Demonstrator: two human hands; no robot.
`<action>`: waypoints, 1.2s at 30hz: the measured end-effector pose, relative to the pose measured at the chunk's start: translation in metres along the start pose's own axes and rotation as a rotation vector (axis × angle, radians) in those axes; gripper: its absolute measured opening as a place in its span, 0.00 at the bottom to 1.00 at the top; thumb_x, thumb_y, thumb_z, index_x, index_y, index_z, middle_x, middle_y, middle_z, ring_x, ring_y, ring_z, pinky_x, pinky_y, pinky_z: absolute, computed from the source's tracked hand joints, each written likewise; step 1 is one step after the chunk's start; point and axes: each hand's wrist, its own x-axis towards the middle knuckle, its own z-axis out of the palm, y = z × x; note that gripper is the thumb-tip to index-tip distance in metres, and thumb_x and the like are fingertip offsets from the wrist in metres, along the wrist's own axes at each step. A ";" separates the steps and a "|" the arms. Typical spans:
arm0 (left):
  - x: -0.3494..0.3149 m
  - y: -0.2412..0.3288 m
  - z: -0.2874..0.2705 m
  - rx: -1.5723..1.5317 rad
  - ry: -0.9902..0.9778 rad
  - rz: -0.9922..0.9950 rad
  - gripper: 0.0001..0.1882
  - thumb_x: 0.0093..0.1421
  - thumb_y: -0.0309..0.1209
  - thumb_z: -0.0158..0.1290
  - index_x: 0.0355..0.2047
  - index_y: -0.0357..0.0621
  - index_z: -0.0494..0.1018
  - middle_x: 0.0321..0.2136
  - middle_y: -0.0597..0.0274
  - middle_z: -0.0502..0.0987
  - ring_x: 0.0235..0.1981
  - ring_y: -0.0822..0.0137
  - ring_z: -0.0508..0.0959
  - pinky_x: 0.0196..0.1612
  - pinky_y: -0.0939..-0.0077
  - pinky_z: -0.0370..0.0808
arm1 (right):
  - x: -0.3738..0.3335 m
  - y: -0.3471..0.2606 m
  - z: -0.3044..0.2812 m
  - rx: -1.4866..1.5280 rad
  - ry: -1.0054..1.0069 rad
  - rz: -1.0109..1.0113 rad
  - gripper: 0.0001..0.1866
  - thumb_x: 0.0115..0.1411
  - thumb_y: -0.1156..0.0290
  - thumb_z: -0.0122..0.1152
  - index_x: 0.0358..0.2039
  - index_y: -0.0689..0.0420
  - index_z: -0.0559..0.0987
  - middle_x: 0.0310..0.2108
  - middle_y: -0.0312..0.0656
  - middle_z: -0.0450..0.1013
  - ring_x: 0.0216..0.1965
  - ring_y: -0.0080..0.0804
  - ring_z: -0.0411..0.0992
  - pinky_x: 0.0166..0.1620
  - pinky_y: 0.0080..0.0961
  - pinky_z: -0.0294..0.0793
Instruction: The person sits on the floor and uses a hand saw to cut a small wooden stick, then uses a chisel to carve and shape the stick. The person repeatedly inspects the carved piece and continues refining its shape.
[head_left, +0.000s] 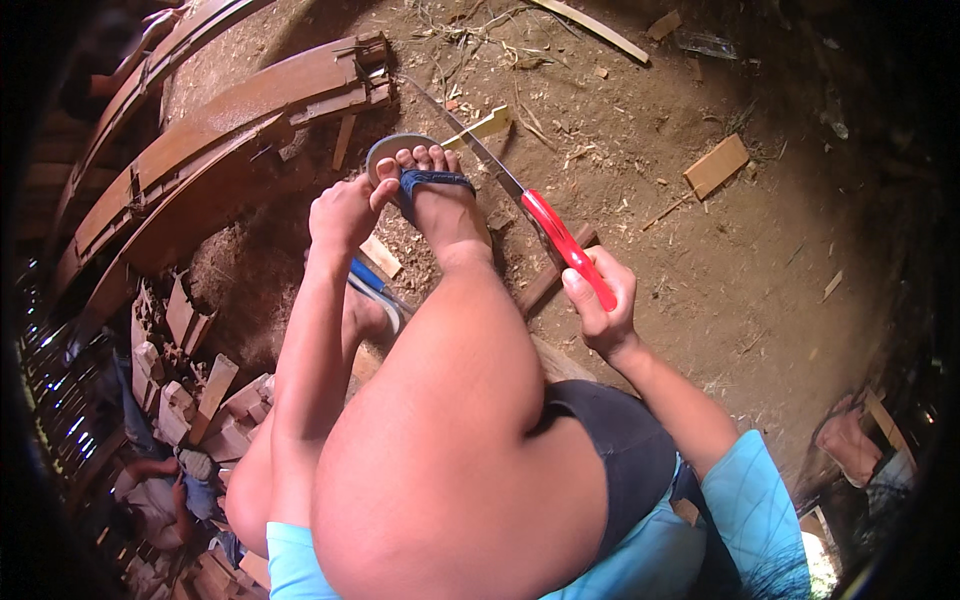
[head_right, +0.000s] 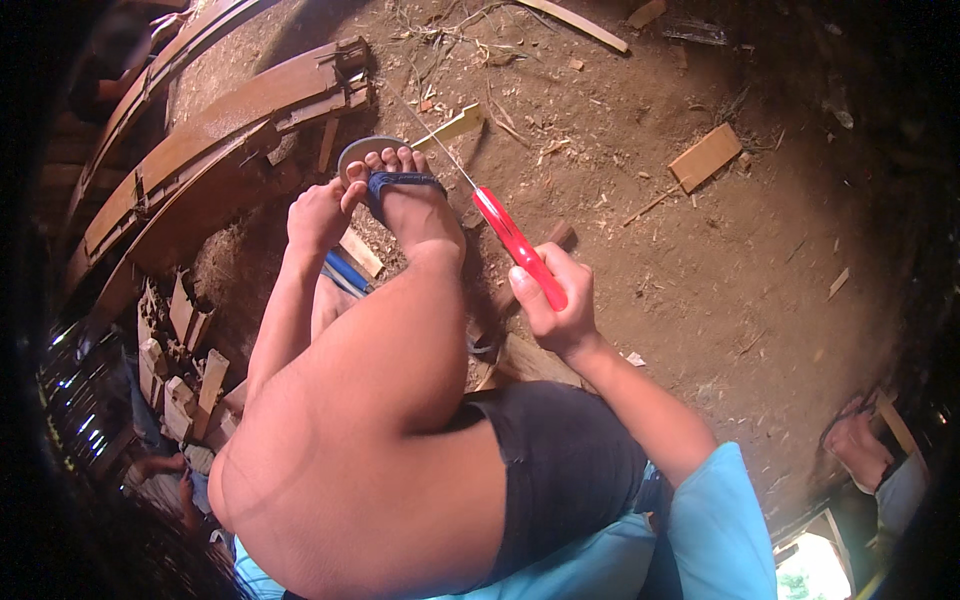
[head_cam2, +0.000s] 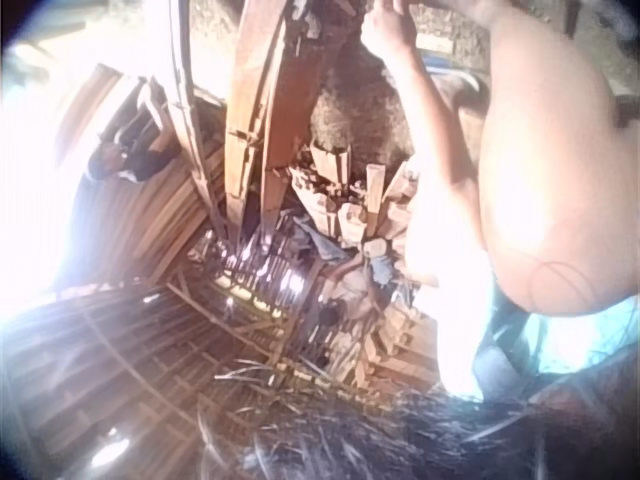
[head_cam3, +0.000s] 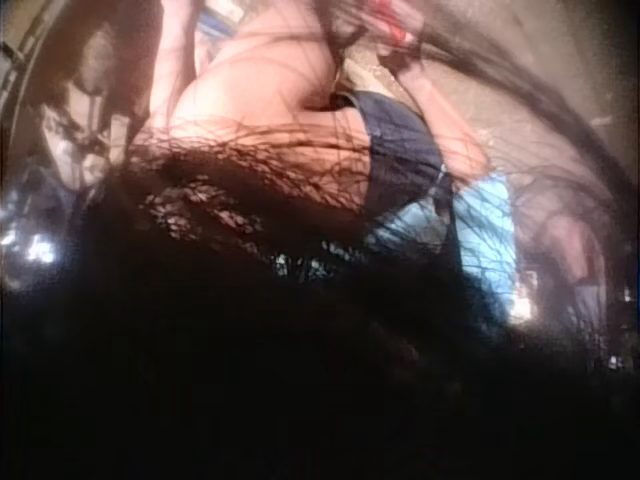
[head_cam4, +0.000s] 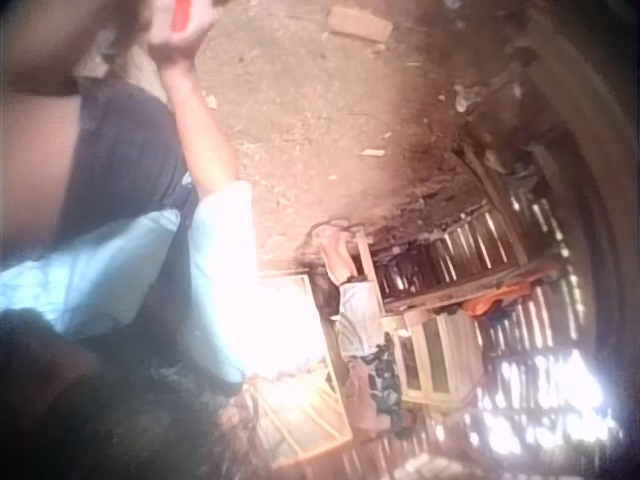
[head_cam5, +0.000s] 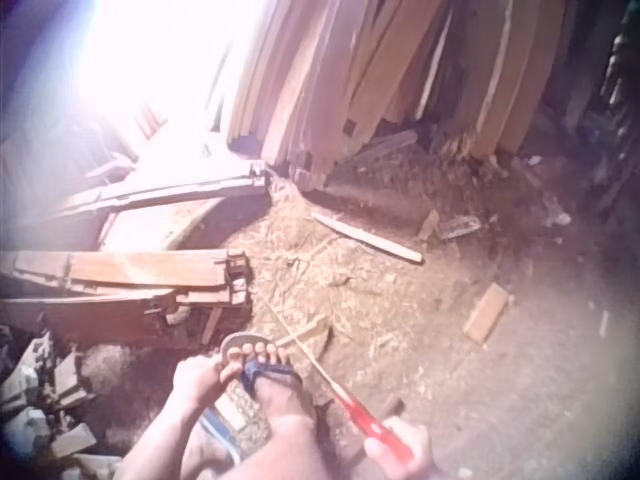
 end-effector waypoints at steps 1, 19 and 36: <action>0.001 0.000 -0.003 0.011 -0.011 -0.010 0.29 0.61 0.60 0.37 0.35 0.51 0.77 0.28 0.50 0.79 0.35 0.53 0.79 0.37 0.58 0.75 | 0.007 0.000 0.002 0.027 0.019 0.006 0.11 0.56 0.66 0.57 0.25 0.62 0.74 0.15 0.34 0.66 0.19 0.18 0.64 0.24 0.20 0.65; 0.008 0.006 -0.009 0.036 -0.034 -0.023 0.25 0.59 0.57 0.43 0.32 0.50 0.78 0.26 0.53 0.79 0.29 0.53 0.80 0.34 0.60 0.76 | 0.014 0.027 0.013 -0.129 -0.040 -0.140 0.09 0.55 0.67 0.57 0.25 0.61 0.73 0.14 0.38 0.66 0.16 0.24 0.66 0.22 0.24 0.66; 0.001 0.007 -0.012 0.052 -0.045 -0.078 0.27 0.59 0.59 0.42 0.32 0.50 0.78 0.27 0.51 0.79 0.31 0.52 0.80 0.35 0.59 0.76 | 0.016 0.031 0.009 0.000 0.016 -0.165 0.10 0.55 0.66 0.56 0.26 0.62 0.74 0.16 0.37 0.69 0.19 0.22 0.68 0.24 0.22 0.68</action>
